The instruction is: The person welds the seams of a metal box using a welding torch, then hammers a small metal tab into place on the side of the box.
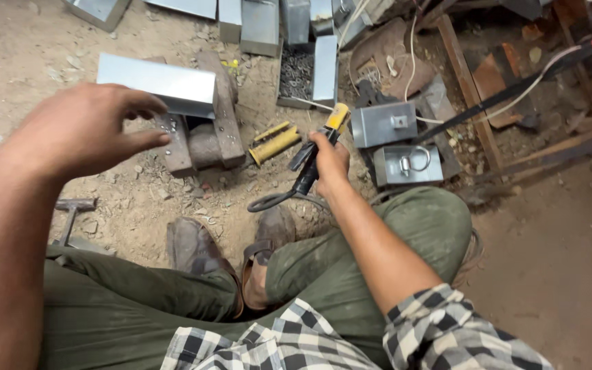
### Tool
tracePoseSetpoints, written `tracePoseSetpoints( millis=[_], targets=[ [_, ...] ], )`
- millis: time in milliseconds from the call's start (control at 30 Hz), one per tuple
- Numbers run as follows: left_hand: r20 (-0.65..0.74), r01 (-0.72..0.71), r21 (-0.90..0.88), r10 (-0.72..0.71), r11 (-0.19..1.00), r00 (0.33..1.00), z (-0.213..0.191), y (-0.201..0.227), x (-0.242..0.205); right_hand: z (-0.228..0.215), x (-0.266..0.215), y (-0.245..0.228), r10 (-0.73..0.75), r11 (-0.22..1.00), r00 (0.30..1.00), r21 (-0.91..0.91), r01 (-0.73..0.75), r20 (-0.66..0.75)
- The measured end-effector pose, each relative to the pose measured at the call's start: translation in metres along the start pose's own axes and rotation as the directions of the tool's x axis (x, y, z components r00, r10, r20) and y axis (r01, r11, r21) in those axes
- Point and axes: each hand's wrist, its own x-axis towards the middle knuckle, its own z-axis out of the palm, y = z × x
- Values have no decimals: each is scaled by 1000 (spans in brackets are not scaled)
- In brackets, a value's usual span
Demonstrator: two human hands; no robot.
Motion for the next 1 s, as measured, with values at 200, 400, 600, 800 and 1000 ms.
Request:
tracePoseSetpoints(
  millis=[200,400,600,800,1000],
  targets=[
    [-39,-12,43,14,999,999,32,-40,3,-37,64,51,331,943,903,107,-314,-272],
    [-98,-8,8,9,1000,995,52,-76,13,-72,104,109,399,916,834,120,-383,-381],
    [-241,-65,-112,36,992,970,64,-119,22,-68,115,110,397,913,816,91,-398,-420],
    [-417,-27,-125,-28,992,909,14,-152,-60,-60,111,111,431,898,836,70,-435,-339],
    [-518,-20,-746,-561,666,646,92,-206,-162,-58,96,83,376,909,813,7,-416,-445]
  ],
)
